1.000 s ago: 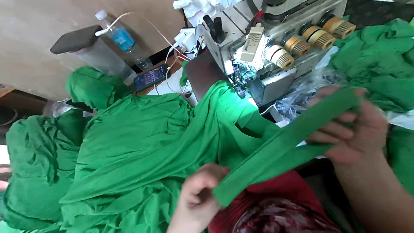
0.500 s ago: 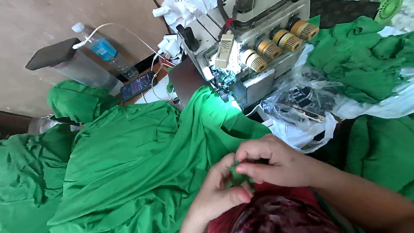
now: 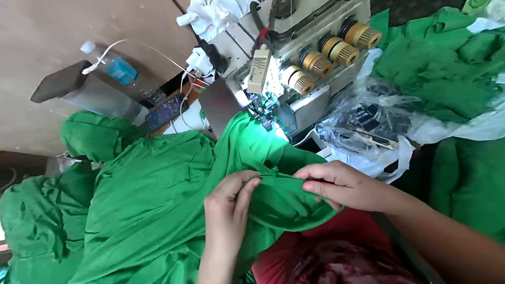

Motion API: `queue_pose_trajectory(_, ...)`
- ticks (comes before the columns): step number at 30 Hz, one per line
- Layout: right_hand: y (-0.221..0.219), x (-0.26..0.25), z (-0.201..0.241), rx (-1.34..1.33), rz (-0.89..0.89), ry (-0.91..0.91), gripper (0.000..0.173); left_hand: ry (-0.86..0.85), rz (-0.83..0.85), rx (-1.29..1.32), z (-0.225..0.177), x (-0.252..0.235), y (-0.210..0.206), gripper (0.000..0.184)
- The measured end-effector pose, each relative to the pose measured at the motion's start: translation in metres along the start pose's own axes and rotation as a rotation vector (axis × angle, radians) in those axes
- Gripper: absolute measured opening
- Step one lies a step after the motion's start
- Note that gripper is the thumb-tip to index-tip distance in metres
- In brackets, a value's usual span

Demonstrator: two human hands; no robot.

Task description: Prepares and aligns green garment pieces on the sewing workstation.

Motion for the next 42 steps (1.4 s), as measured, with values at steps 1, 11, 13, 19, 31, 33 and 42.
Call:
queue_pose_trajectory(1, 0.003, 0.002, -0.003, -0.042, -0.031, -0.011, 0.024, -0.033, -0.01, -0.058, -0.004, -0.007, 0.0, 0.024)
queue_pose_trajectory(11, 0.016, -0.01, -0.029, 0.176, -0.411, 0.074, 0.028, -0.076, 0.0, -0.259, -0.007, -0.07, -0.024, 0.009)
queue_pose_trajectory(13, 0.015, -0.009, -0.026, 0.178, -0.404, 0.108, 0.027, -0.033, 0.02, -0.227, -0.001, -0.072, -0.023, 0.01)
queue_pose_trajectory(19, 0.02, -0.012, -0.028, -0.026, -0.403, -0.067, 0.015, -0.041, -0.016, -0.374, -0.006, -0.073, -0.03, 0.014)
queue_pose_trajectory(31, 0.004, -0.023, -0.027, -0.444, 0.024, -0.104, 0.007, -0.023, 0.038, -0.435, -0.002, -0.071, -0.044, 0.021)
queue_pose_trajectory(33, 0.006, -0.023, -0.025, -0.395, -0.033, -0.077, 0.008, 0.004, 0.042, -0.468, 0.0, -0.077, -0.046, 0.023)
queue_pose_trajectory(42, 0.012, -0.036, -0.01, -0.258, -0.2, -0.123, 0.01, 0.085, 0.005, -0.491, 0.015, -0.101, -0.045, 0.031)
Point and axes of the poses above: each hand's wrist, its own x-axis away from the middle knuckle, its own y-axis out of the back of the hand, z = x × y, the point moved 6 cm from there along -x, towards the middle knuckle, and after that the axes turned 2 degrees about -z, right-handed, at the moved point
